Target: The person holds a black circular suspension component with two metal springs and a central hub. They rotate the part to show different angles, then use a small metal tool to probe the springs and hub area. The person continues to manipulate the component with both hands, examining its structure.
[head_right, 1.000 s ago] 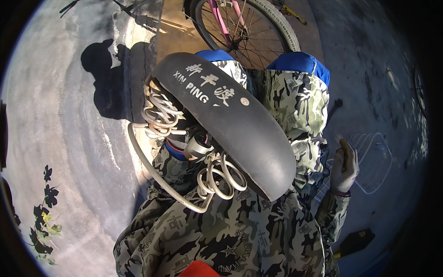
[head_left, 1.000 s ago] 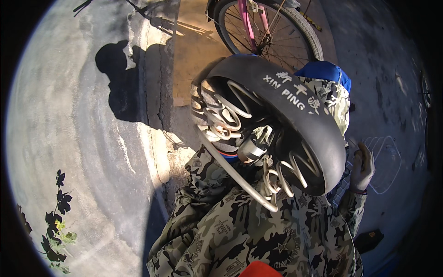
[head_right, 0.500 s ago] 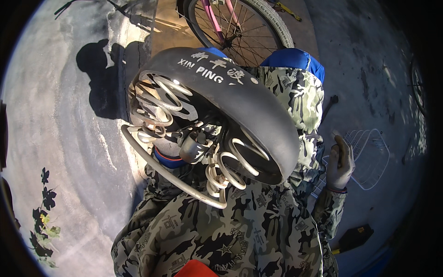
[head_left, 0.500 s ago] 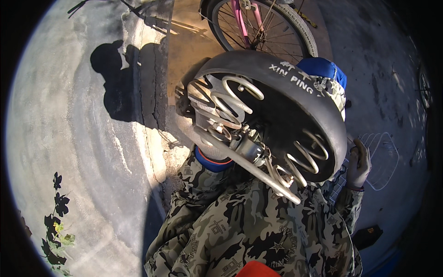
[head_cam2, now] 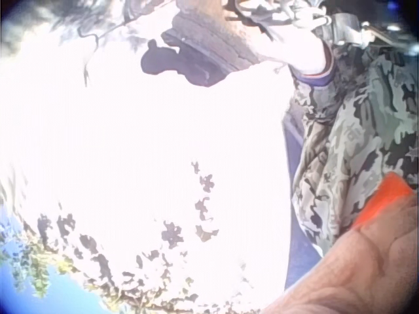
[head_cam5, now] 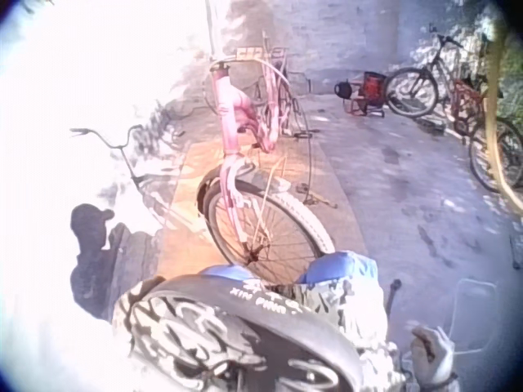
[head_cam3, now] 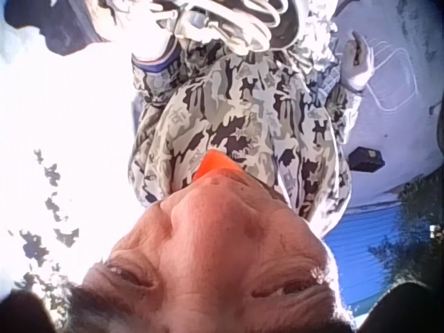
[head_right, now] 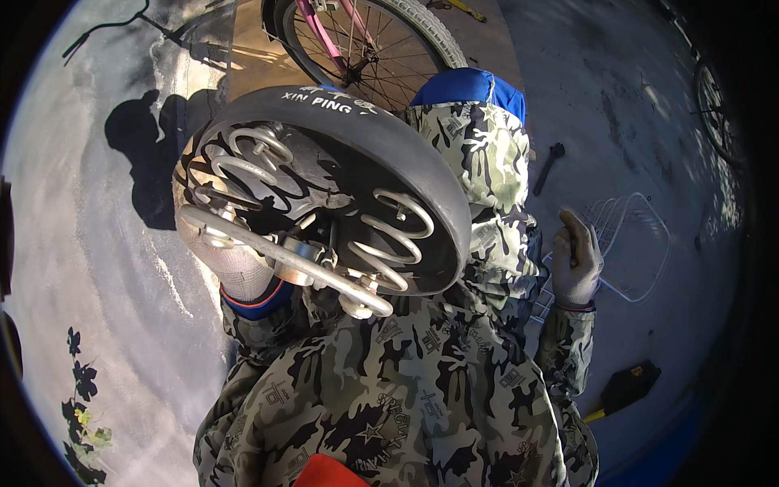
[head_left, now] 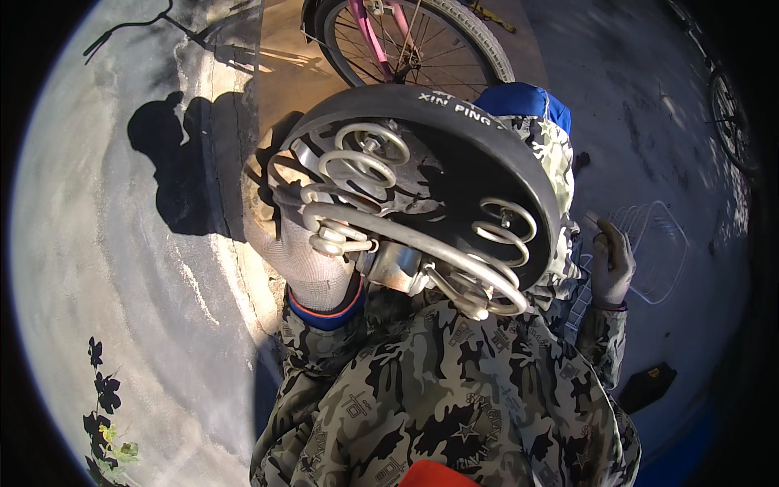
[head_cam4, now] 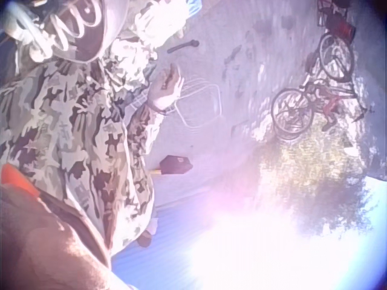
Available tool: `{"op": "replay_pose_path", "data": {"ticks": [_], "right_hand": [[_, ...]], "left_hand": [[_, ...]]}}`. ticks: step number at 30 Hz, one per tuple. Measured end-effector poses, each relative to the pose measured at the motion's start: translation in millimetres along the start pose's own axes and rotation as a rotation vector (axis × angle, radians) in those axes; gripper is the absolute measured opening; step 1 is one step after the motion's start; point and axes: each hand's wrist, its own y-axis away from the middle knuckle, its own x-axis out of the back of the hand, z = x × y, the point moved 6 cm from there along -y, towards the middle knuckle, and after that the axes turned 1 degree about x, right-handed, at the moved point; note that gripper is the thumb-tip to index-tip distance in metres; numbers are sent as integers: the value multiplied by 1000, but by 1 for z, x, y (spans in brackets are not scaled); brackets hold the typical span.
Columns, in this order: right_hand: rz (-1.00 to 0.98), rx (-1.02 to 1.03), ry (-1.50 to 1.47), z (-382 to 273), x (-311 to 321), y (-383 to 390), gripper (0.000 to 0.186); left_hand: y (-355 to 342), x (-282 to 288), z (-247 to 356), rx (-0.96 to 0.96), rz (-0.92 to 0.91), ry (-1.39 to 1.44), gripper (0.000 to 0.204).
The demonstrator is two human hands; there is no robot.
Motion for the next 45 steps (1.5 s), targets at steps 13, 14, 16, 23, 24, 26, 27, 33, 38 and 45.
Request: {"op": "replay_pose_path", "data": {"ticks": [13, 14, 16, 23, 24, 26, 27, 33, 38, 45], "right_hand": [[-25, -2, 21, -5, -2, -4, 33], [-26, -12, 8, -4, -2, -3, 33], [-30, -11, 12, -4, -3, -3, 33], [-33, -66, 4, 0, -2, -3, 34], [-35, -54, 9, -1, -2, -3, 34], [-24, -57, 11, 0, -2, -2, 34], [-20, -48, 5, 0, -2, -2, 34], [11, -50, -33, 2, -5, 0, 34], [-12, -85, -23, 4, -4, 0, 34], [30, -62, -35, 6, 4, -1, 34]], "left_hand": [[-14, -75, 29, -461, 240, -970, 25], [-18, -74, 28, -476, 268, -1070, 24], [-22, -75, 22, -454, 179, -1054, 25], [-27, -71, 18, -414, 182, -1334, 32], [-30, -70, 20, -436, 171, -1365, 32], [-33, -72, 22, -518, 110, -1441, 32], [-32, -65, 21, -435, 130, -1373, 31], [-35, -57, 20, -380, 133, -1295, 30], [-38, -68, 14, -349, -63, -1186, 35], [-43, -41, 2, -162, 85, -857, 42]]}}
